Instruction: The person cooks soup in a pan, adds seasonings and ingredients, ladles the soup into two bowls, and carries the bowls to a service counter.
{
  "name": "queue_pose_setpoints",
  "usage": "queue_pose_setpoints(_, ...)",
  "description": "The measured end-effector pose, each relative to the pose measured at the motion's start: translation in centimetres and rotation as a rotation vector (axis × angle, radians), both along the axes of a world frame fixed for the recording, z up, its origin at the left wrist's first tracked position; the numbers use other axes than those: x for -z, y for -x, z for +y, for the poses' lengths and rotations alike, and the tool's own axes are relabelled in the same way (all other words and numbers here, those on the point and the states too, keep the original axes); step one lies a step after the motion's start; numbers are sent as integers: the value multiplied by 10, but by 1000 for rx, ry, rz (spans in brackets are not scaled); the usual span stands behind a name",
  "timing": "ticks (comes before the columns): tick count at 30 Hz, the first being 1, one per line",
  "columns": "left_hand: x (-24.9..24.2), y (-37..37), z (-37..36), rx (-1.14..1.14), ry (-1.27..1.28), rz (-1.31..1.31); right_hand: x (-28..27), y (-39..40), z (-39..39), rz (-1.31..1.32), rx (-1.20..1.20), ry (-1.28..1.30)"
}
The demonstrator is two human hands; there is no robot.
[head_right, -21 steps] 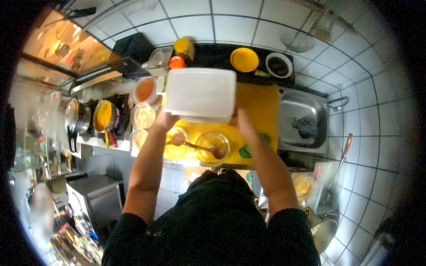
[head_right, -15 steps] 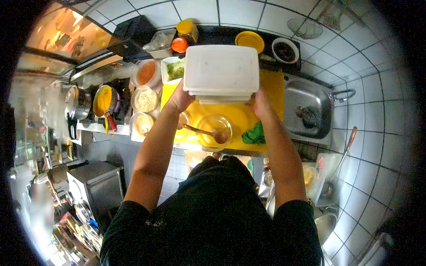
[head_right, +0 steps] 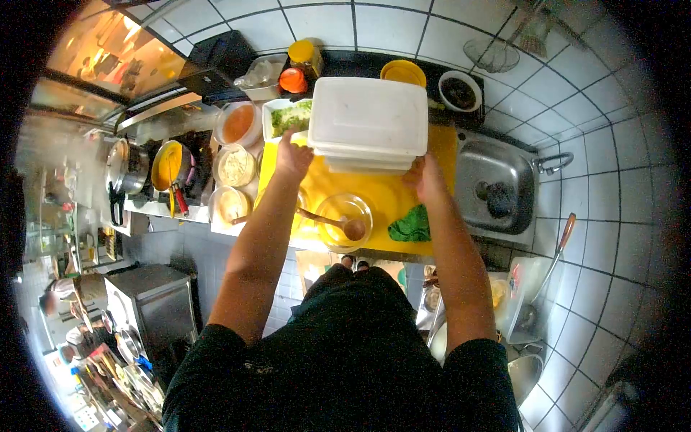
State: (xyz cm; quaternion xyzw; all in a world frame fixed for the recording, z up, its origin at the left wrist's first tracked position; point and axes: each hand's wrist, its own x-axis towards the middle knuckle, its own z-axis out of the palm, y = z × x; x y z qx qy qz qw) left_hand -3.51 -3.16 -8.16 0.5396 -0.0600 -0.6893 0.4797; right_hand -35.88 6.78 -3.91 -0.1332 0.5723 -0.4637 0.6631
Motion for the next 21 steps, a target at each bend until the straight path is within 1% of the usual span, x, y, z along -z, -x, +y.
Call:
queue_pose_setpoints(2,27,-25,-14,-35,79,91,13,2,12,2,26,-64)
queue_pose_setpoints(3,30,-32,-17,-34,133,115,22,4,23,8,43,-105)
queue_pose_setpoints(4,27,-35,-16,-32,183,144,32,10,34,315,-20,2)
queue_pose_setpoints(6,20,-35,-15,-107,48,15,47,21,49,923,-175,221)
queue_pose_setpoints(7,12,-28,-6,-78,17,-192,14,23,63,1063,-320,324)
queue_pose_setpoints(9,24,-32,21,120,237,-591,-3,29,88,1410,-584,534)
queue_pose_setpoints(10,4,-24,54,268,395,-840,-7,30,100,1574,-720,645)
queue_pose_setpoints(11,-19,-15,88,367,550,-1108,-1,30,114,1579,-851,627)
queue_pose_setpoints(12,-42,-3,121,473,714,-1315,12,32,128,1582,-980,613)
queue_pose_setpoints(13,-60,9,151,583,747,-1370,23,32,139,1583,-1114,598)
queue_pose_setpoints(14,-70,16,165,688,779,-1426,31,30,143,1564,-1043,583)
queue_pose_setpoints(15,-61,18,160,528,720,-1191,39,29,144,1546,-971,571)
queue_pose_setpoints(16,-40,20,156,376,655,-952,42,29,143,1524,-902,554)
queue_pose_setpoints(17,-22,20,152,232,583,-711,36,24,135,1546,-712,582)
queue_pose_setpoints(20,8,13,88,214,431,-315,37,7,78,880,-141,438)
queue_pose_setpoints(21,-1,18,75,271,367,-230,35,3,56,619,-89,356)
